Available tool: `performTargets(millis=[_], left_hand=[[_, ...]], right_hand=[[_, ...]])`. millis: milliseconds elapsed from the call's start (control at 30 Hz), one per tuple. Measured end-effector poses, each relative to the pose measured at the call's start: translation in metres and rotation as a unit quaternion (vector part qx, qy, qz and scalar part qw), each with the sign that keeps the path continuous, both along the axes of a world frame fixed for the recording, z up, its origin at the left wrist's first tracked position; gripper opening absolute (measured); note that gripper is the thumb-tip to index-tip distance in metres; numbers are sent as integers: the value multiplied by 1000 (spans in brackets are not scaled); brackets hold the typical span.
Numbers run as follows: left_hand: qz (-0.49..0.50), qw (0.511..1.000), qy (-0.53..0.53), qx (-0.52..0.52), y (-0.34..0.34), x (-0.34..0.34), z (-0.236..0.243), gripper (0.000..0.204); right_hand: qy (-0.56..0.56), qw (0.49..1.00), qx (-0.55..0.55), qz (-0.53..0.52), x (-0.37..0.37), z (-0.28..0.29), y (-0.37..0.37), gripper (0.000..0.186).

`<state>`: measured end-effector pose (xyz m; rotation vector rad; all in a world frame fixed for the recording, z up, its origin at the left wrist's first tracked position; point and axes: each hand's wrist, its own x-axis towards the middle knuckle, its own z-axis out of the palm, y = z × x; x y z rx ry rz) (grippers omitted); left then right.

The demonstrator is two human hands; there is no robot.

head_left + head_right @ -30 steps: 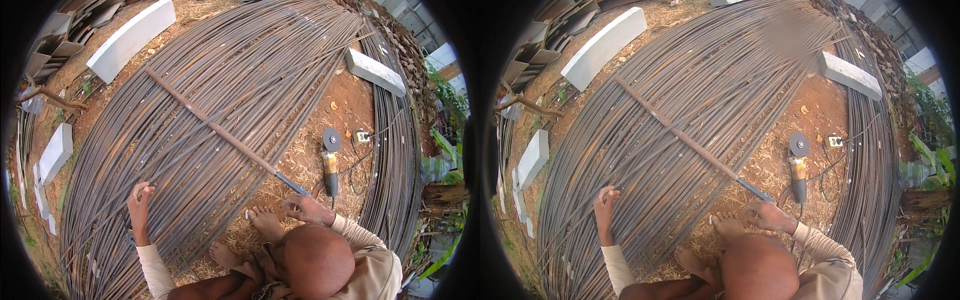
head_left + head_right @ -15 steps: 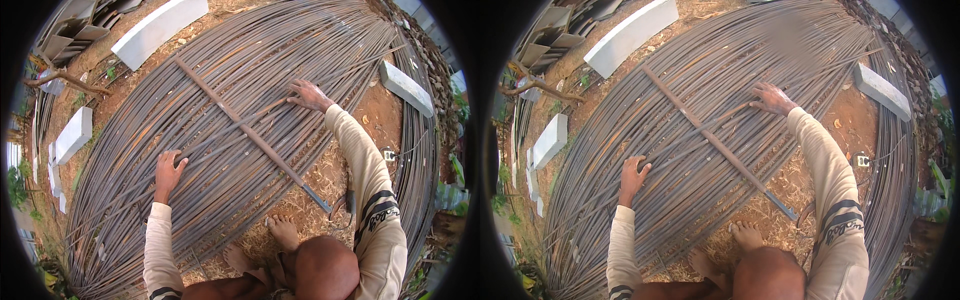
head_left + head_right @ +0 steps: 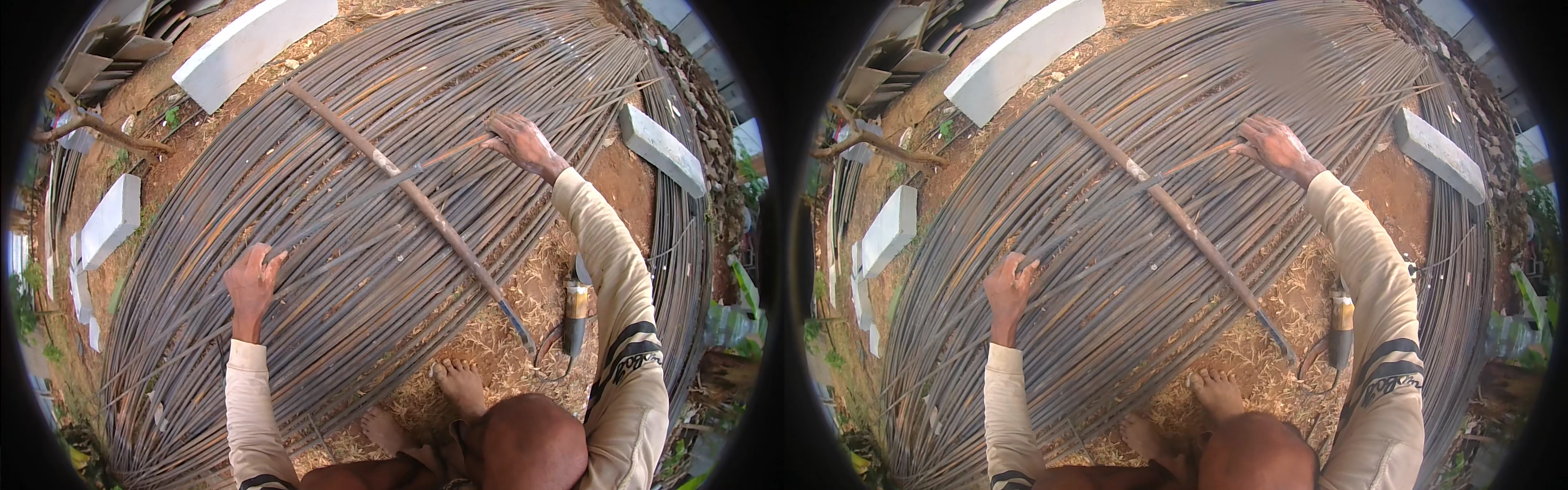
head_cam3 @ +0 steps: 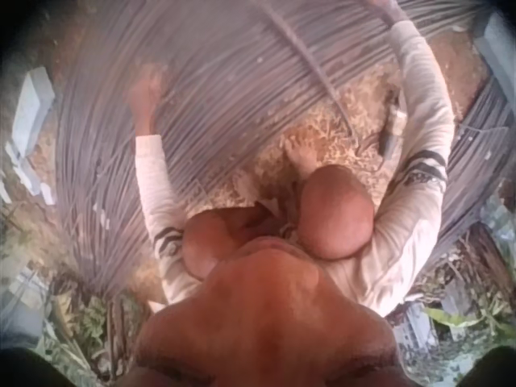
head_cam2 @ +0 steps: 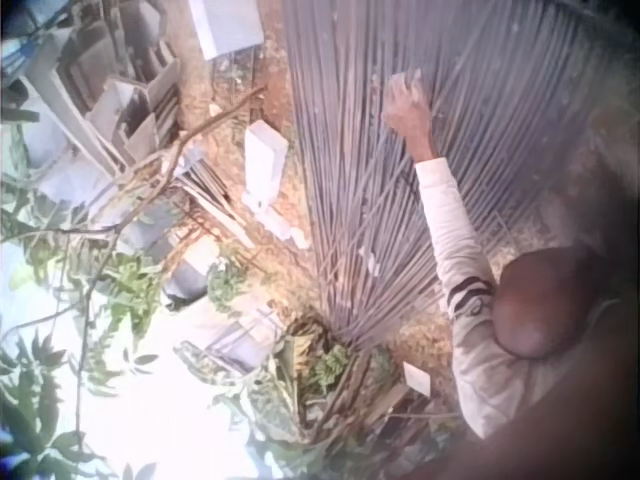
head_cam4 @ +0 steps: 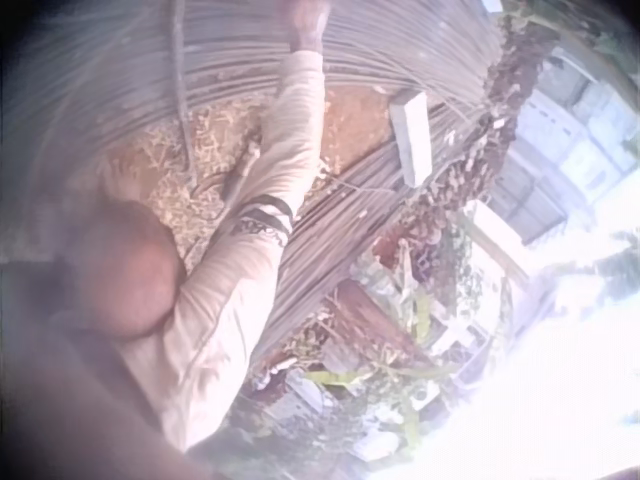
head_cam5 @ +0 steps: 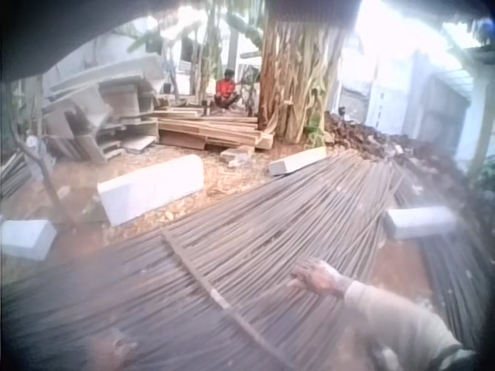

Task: The person measures a bundle of steel rods with a tape measure, then uses an angle grinder to cut a single rod. They repeat the process of measuring and cutting multiple rods from the bundle.

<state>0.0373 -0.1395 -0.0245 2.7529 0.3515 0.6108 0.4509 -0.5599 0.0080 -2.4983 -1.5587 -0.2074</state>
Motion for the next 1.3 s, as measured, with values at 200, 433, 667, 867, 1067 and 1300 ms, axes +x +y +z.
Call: performTargets(millis=[200,433,667,867,1067,1300], left_hand=[[9,994,-107,9,13,11,116,21],[50,980,-186,43,22,-16,250,18],[-3,993,-117,-16,10,-10,219,24],[-56,989,83,-113,0,-22,52,37],[-94,981,127,-111,-15,-2,-31,42],[-54,990,69,-108,-15,7,10,33]], right_hand=[[-195,962,188,28,17,85,17,41],[-219,920,325,-16,-12,210,56,35],[-165,972,167,9,-19,199,16,40],[40,992,-109,55,-21,52,-5,51],[125,960,-249,14,-12,-33,-31,68],[-39,997,-64,35,-1,-24,-40,56]])
